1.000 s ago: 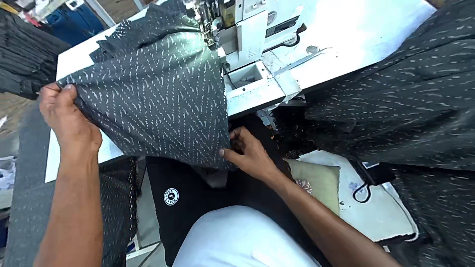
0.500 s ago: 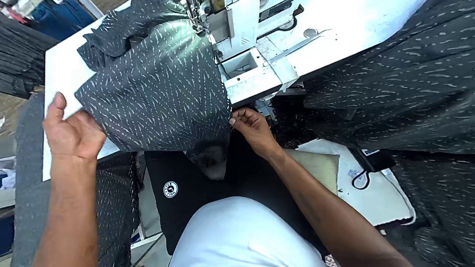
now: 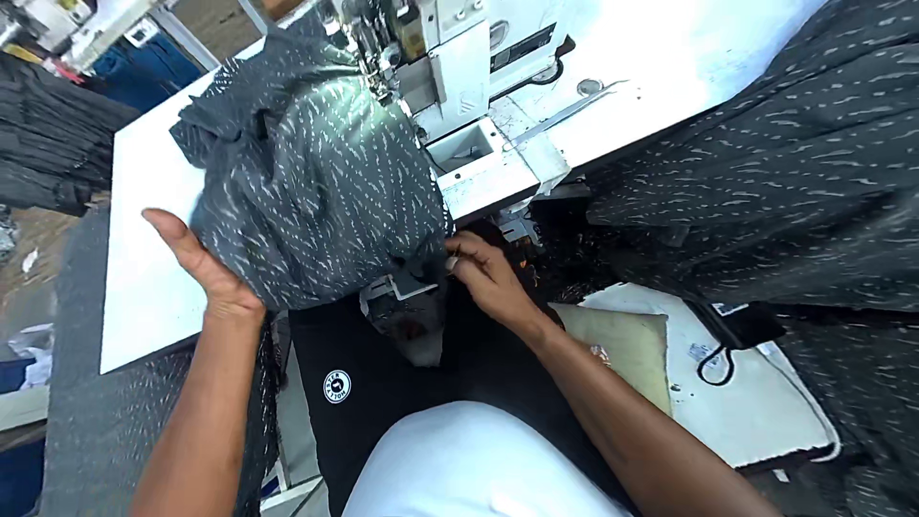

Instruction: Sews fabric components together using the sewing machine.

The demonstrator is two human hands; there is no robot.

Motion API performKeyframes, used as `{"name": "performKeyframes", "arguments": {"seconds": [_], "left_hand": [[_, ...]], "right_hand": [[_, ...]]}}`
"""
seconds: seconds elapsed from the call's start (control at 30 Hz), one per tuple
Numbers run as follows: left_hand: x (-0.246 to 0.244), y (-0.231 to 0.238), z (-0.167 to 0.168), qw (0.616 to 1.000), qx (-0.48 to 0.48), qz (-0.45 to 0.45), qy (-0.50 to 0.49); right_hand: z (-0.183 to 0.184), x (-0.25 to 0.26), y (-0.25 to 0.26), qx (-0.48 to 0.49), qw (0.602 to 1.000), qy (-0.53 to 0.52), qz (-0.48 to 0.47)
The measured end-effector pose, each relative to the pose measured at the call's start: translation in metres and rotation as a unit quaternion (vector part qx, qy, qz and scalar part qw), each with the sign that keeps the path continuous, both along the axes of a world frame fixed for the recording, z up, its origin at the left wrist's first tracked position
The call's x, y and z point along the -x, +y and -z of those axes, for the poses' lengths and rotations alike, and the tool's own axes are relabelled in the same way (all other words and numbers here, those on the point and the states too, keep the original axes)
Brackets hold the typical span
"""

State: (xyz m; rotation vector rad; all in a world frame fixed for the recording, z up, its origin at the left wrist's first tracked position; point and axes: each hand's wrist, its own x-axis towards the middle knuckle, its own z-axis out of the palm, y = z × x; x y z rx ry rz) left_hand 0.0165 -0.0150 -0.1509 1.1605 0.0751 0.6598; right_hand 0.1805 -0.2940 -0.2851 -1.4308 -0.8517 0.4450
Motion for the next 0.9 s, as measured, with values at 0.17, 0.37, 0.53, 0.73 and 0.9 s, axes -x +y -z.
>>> {"name": "performKeyframes", "arguments": {"seconds": [0.17, 0.37, 0.53, 0.73, 0.9], "left_hand": [[-0.014, -0.024, -0.002, 0.994, 0.106, 0.038, -0.012], [-0.018, -0.013, -0.067, 0.999, -0.008, -0.044, 0.02], [-0.022, -0.012, -0.064, 0.983, -0.038, -0.142, 0.109], [-0.005, 0.012, -0.061, 0.974, -0.051, -0.158, 0.153], [0.005, 0.031, -0.062, 0.977, -0.064, -0.137, 0.15]], "right_hand": [[-0.023, -0.003, 0.003, 0.027, 0.999, -0.017, -0.038], [-0.044, 0.011, -0.044, -0.034, 0.978, 0.192, -0.074], [-0.01, 0.023, -0.045, 0.008, 0.988, 0.155, -0.008], [0.016, 0.021, -0.047, 0.023, 0.99, 0.137, 0.026], [0.022, 0.016, -0.046, 0.02, 0.984, 0.165, 0.06]]}}
